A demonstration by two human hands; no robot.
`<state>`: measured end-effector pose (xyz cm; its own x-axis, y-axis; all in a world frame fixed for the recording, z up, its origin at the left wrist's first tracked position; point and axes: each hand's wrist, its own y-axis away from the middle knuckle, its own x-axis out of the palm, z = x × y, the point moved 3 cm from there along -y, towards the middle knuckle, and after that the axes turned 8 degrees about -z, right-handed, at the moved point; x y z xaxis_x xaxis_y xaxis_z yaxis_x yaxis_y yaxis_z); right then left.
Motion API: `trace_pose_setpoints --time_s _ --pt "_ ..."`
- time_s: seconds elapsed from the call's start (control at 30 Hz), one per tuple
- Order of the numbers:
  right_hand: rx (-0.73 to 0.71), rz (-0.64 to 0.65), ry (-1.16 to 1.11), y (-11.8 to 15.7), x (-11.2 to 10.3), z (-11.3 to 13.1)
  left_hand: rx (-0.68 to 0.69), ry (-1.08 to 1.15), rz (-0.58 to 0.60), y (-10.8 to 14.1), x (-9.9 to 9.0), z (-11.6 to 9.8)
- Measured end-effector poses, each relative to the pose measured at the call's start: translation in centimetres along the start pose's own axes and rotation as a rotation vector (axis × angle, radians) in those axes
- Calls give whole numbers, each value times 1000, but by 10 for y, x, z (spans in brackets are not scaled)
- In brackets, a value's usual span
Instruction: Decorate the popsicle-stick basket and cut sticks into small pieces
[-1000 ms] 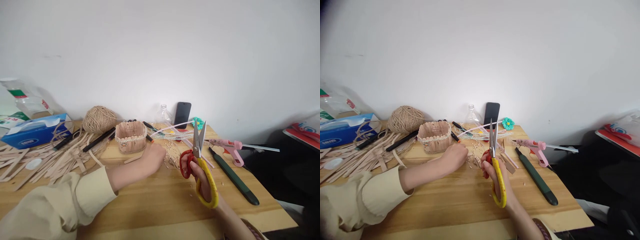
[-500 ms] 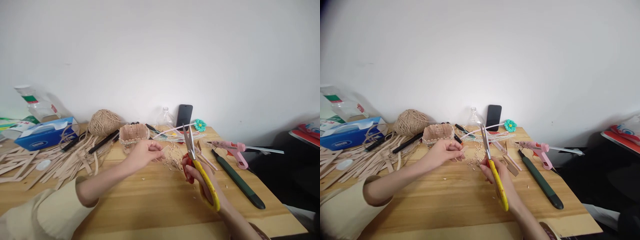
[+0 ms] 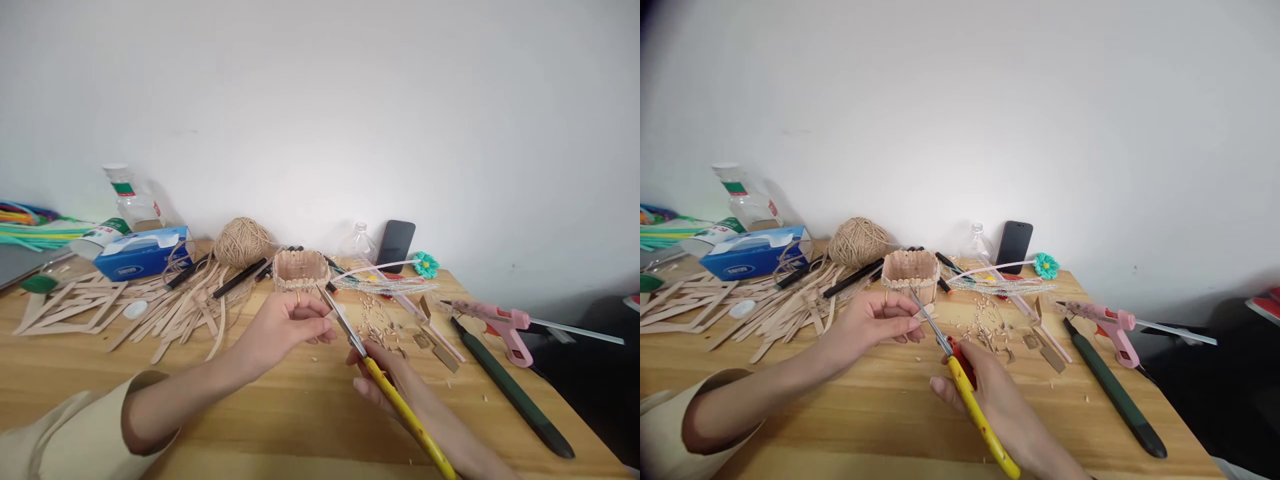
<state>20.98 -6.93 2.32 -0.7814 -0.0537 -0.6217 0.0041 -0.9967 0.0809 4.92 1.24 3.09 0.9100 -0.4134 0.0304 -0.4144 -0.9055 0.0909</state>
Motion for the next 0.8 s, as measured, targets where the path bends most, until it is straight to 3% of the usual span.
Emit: trace_pose_setpoints --time_s 0.27,0.8 --pt "45 -42 246 0 9 10 -67 72 -23 5 -10 7" --pt "75 -42 278 5 13 12 -47 138 21 9 -13 16"
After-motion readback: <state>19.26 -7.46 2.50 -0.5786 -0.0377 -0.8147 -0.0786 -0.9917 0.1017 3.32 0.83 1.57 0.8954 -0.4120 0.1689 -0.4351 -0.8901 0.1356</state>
